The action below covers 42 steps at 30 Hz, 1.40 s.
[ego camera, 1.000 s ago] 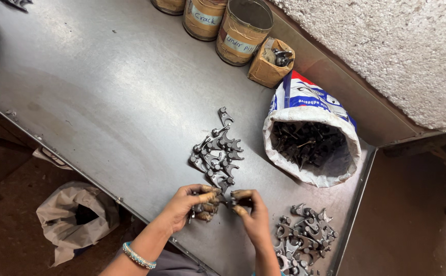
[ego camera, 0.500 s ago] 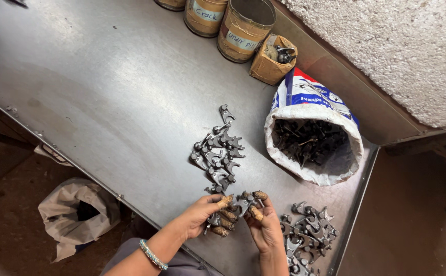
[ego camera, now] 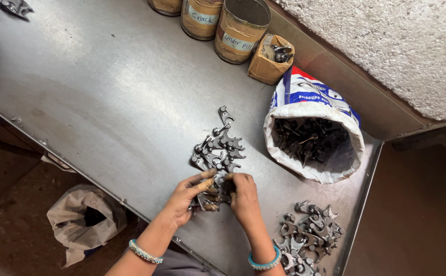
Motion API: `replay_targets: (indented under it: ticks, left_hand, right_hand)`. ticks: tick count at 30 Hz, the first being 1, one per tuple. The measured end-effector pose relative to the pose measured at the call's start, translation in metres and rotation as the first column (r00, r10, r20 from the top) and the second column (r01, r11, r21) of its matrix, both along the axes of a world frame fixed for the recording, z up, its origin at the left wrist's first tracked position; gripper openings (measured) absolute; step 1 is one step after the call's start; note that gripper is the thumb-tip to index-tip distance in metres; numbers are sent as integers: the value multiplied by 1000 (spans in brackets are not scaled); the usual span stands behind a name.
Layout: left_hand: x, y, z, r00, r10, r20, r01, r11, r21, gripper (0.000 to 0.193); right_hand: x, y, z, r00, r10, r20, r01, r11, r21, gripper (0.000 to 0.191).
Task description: The person picks up small metal parts from a table, inspects them by hand, and places them into a white sack. The person repeatedly handles the parts one at a time, moving them from the table into the sack.
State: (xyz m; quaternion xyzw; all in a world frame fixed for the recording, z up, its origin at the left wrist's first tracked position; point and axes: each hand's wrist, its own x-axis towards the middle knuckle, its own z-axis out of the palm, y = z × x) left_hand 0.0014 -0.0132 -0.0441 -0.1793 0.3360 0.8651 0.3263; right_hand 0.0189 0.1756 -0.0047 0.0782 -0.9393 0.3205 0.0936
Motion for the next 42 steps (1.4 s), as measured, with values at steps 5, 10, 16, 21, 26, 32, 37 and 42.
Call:
replay_targets:
  ticks: [5, 10, 16, 21, 26, 32, 37, 42]
  left_hand:
    - [-1, -3, 3, 995, -40, -90, 24, 985, -169, 53]
    - [-1, 3, 4, 992, -86, -87, 69, 980, -184, 50]
    - [1, 12, 7, 982, -184, -42, 174, 969, -178, 45]
    - [4, 5, 10, 984, -176, -25, 171, 976, -136, 47]
    - [-2, -13, 21, 990, -105, -90, 82, 970, -230, 52]
    - [-20, -24, 18, 974, 64, -216, -147, 908, -392, 72]
    - [-46, -29, -1, 930, 37, -365, -218, 856, -468, 78]
    - [-43, -29, 4, 984, -94, -154, 19, 901, -433, 69]
  right_hand:
    - [22, 14, 7, 953, -205, 224, 225, 972, -67, 51]
    - [46, 30, 19, 944, -264, 198, 299, 938, -175, 51]
    - [66, 50, 20, 928, -330, 171, 358, 917, -174, 54]
    - [89, 105, 20, 864, -503, -16, 501, 863, -70, 40]
    - [108, 160, 41, 622, -782, -20, 781, 620, 72, 30]
    - [84, 119, 43, 792, -595, -138, 610, 758, 233, 27]
    - [46, -6, 7, 918, -331, 218, 324, 944, 71, 51]
    - [40, -38, -19, 920, -331, 210, 289, 935, 206, 45]
